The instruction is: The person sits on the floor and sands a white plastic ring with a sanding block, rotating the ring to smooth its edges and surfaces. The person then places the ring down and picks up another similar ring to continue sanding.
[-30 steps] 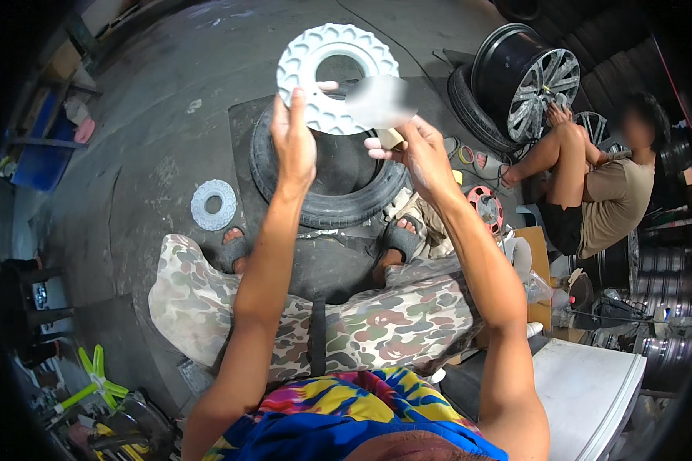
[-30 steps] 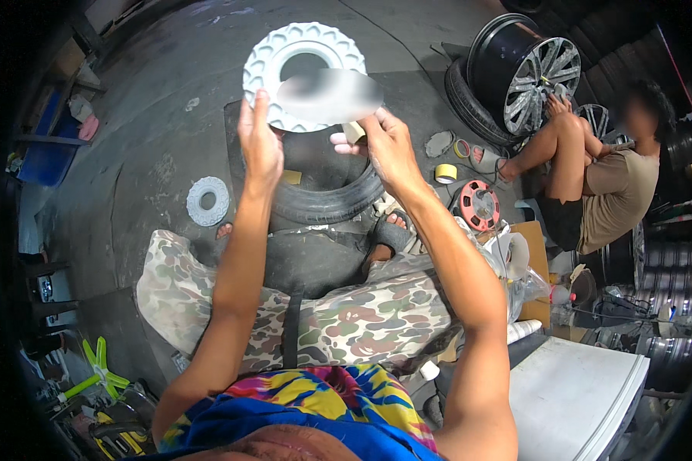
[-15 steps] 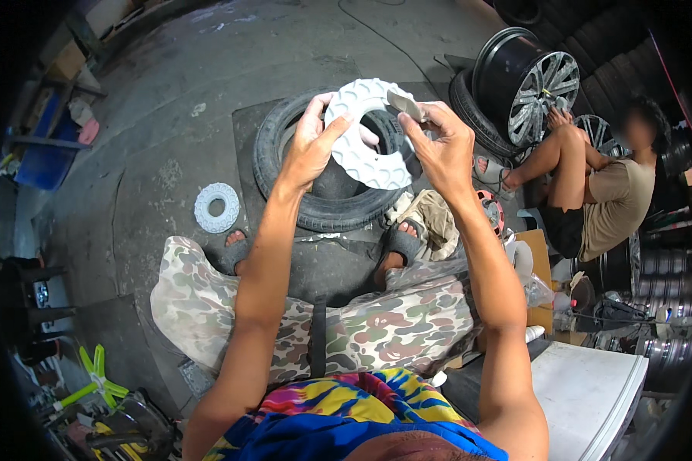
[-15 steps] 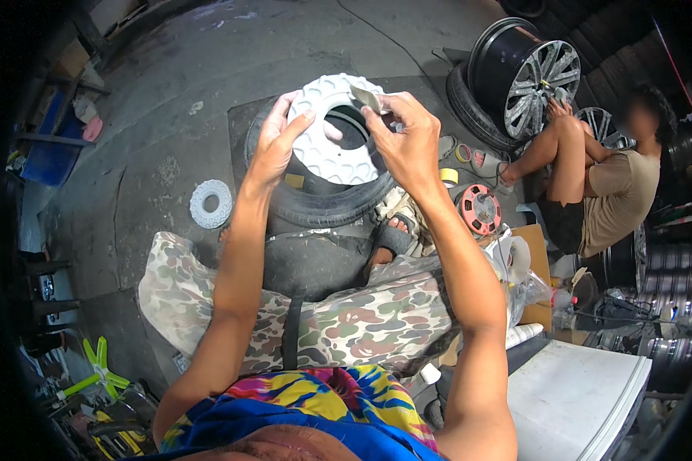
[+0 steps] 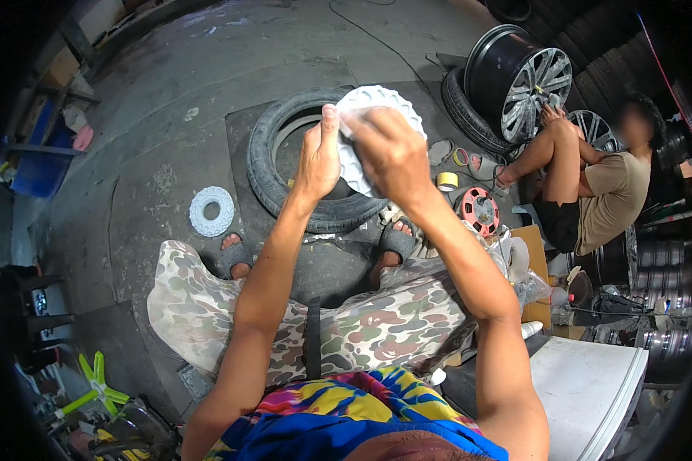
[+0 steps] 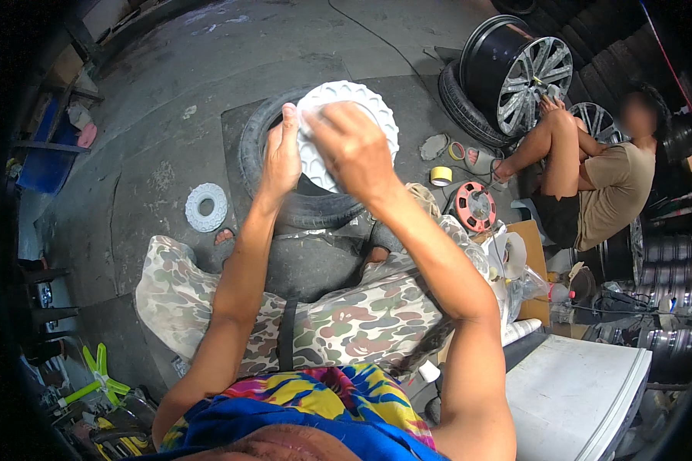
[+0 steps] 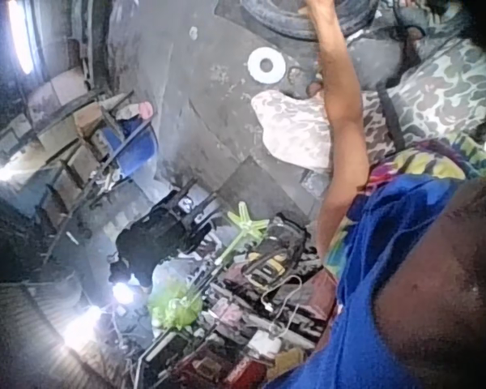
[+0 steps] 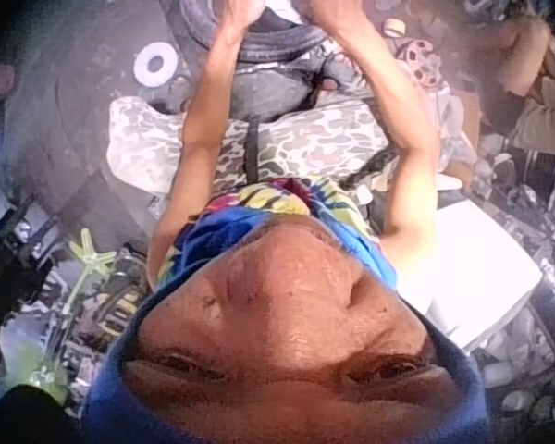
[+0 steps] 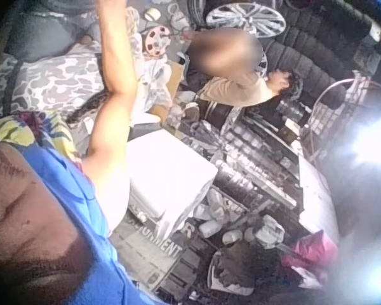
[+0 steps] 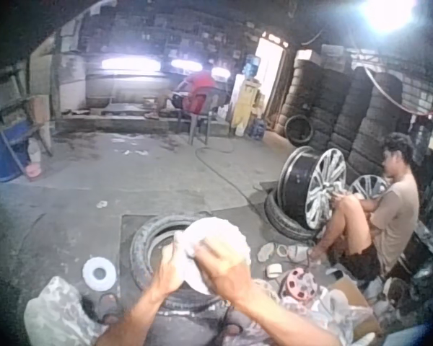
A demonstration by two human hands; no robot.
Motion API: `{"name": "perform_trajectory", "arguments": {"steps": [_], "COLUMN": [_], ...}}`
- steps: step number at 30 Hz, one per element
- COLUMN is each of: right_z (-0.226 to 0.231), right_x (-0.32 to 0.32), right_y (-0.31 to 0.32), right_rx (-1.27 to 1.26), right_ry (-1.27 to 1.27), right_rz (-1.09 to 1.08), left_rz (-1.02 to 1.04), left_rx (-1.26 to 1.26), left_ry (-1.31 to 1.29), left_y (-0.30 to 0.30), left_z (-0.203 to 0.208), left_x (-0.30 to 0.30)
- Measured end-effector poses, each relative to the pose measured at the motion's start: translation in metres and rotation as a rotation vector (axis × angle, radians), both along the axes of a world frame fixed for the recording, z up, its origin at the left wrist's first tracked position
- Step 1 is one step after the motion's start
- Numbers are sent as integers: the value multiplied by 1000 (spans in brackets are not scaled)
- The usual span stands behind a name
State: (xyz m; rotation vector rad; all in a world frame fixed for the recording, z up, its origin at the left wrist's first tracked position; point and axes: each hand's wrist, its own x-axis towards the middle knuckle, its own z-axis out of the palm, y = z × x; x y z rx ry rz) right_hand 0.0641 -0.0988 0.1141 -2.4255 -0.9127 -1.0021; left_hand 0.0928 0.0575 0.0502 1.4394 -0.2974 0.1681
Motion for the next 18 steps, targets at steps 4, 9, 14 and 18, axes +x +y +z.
{"name": "perform_trajectory", "arguments": {"steps": [4, 9, 14, 18], "right_z": [1, -2, -1, -4], "right_x": [15, 6, 21, 7], "right_y": [-14, -5, -23, -6], "right_rx": [-50, -19, -99, -51], "right_ry": [-57, 5, -21, -23], "right_rz": [-108, 12, -138, -10], "left_rz": [-176, -13, -78, 30], "left_rx": [-94, -96, -82, 1], "left_ry": [96, 18, 123, -26], "left_y": [9, 4, 9, 7], "left_z": [7, 5, 6, 1], "left_x": [-7, -3, -4, 2]}}
